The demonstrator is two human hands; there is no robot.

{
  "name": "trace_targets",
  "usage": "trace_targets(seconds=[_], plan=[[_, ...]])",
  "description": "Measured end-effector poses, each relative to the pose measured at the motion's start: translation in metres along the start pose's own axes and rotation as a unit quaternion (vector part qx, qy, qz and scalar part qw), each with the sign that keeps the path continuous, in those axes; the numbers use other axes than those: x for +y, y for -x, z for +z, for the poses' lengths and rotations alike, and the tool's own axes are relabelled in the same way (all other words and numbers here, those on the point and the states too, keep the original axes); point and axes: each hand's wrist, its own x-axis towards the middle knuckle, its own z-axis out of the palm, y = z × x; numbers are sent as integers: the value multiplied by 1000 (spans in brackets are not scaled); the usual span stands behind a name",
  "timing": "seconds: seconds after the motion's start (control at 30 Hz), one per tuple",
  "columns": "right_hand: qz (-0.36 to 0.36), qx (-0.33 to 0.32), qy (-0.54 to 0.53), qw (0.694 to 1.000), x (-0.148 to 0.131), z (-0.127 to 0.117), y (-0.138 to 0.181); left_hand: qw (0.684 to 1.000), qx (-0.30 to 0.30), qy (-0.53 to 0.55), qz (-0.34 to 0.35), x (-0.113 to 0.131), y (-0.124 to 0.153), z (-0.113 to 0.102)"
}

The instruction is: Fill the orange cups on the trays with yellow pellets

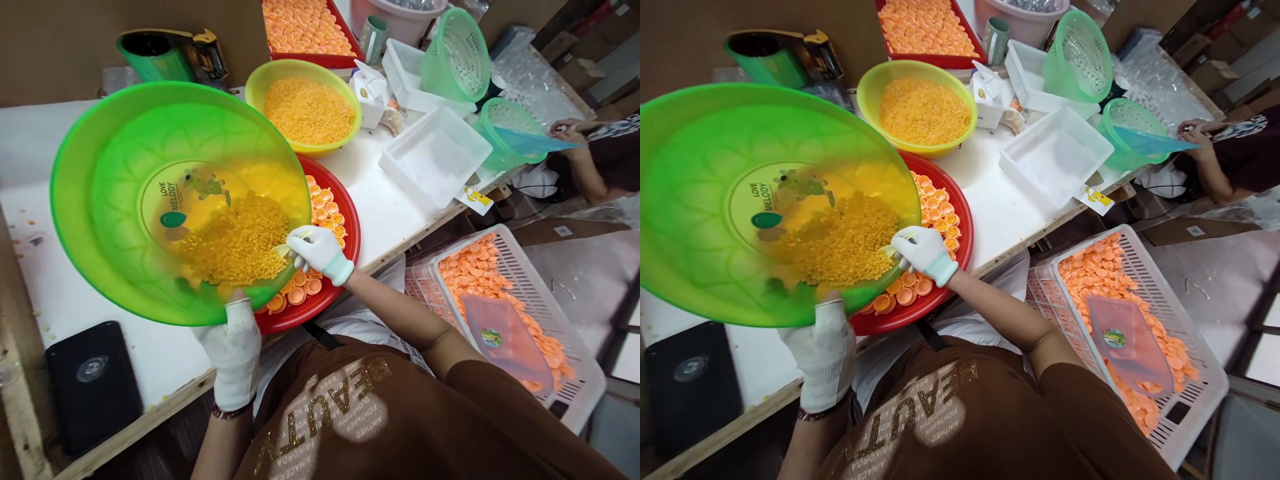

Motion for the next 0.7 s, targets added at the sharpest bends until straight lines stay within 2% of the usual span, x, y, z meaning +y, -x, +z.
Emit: trace_targets(seconds=[0.07, 0.23, 0.4, 0.5, 0.57, 0.63, 0.7], plan=[[39, -11, -65, 997, -1, -4, 0, 1000, 0, 2, -2, 1, 0, 1], [72, -21, -157, 985, 1, -29, 1, 999, -2, 34, -10, 3, -3, 1], [34, 39, -139, 989, 8, -64, 16, 999, 13, 44, 6, 0, -7, -2], [-22, 79, -39, 996, 14, -76, 25, 998, 28, 51, 9, -1, -10, -4], [-96, 93, 67, 989, 21, -80, 29, 998, 31, 53, 18, 0, -11, -4], [-214, 80, 186, 956, 29, -81, 31, 998, 22, 48, 24, 2, -11, -5], [-325, 52, 278, 902, 35, -82, 33, 999, 13, 46, 23, 2, -11, -6]])
